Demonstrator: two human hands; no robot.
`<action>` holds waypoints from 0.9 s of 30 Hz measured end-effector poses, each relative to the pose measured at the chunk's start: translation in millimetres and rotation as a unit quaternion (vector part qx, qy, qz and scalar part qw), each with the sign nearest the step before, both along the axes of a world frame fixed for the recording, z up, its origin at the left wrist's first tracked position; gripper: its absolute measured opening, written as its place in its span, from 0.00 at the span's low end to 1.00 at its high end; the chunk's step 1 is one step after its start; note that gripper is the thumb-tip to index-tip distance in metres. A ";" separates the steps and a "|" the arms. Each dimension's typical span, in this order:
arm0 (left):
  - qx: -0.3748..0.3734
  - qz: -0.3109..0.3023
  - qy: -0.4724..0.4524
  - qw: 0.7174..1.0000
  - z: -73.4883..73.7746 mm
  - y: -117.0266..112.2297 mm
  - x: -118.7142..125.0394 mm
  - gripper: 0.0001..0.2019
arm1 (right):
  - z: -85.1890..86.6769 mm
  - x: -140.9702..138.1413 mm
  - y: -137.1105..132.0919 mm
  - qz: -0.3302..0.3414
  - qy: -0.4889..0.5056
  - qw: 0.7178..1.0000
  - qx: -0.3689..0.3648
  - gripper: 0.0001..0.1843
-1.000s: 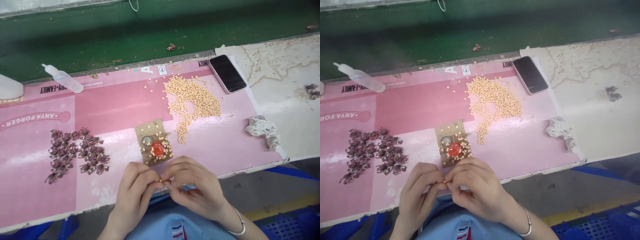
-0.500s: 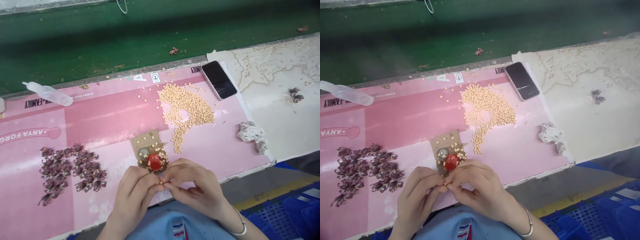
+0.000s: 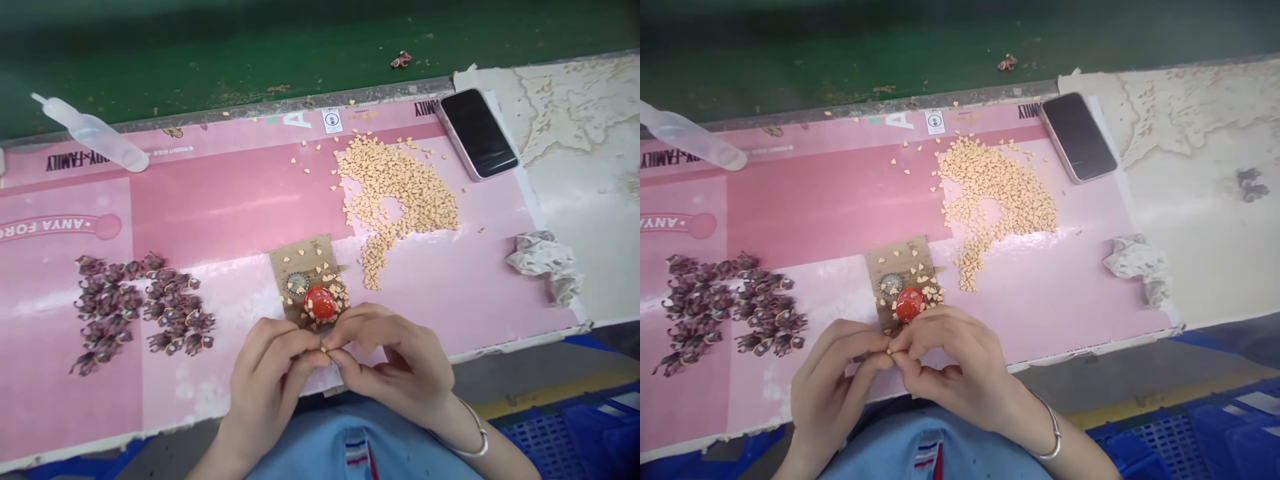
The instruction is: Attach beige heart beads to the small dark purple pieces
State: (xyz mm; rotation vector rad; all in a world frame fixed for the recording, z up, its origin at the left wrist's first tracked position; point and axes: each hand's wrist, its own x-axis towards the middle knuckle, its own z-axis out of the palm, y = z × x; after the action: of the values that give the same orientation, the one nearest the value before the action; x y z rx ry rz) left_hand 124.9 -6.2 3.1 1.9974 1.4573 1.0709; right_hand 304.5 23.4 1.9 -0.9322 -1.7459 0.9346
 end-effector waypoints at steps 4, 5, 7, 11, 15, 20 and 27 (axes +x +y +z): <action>0.008 0.009 0.016 1.000 -5.4 -3.7 -6.2 0.03 | -2.8 -2.7 -0.1 -0.011 -0.003 1.000 0.004 0.15; 0.013 0.016 0.022 1.000 -6.2 -5.1 -8.1 0.04 | -3.1 -1.8 0.7 -0.013 -0.011 1.000 0.005 0.15; 0.022 0.039 0.032 0.998 -7.5 -9.6 -12.0 0.04 | -3.3 2.2 3.3 -0.016 -0.053 0.998 0.022 0.14; 0.004 0.095 0.023 0.995 -10.6 -25.9 -18.8 0.12 | -4.1 14.9 9.7 0.010 -0.178 0.977 0.121 0.15; -0.032 0.126 -0.024 0.991 -16.6 -41.8 -22.8 0.26 | -2.0 22.9 11.1 0.053 -0.273 0.940 0.198 0.12; -0.075 0.163 -0.087 0.980 -21.8 -51.8 -22.0 0.29 | 5.1 20.8 8.4 0.066 -0.315 0.920 0.225 0.12; -0.128 0.161 -0.240 0.949 -17.6 -50.4 -17.9 0.11 | 8.9 20.5 8.1 0.050 -0.301 0.930 0.204 0.09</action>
State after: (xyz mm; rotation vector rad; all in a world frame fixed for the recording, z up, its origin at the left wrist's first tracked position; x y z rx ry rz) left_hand 107.0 -56.6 -14.5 1.2317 1.5758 1.3090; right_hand 325.0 31.5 10.8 -0.9080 -2.4063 0.3179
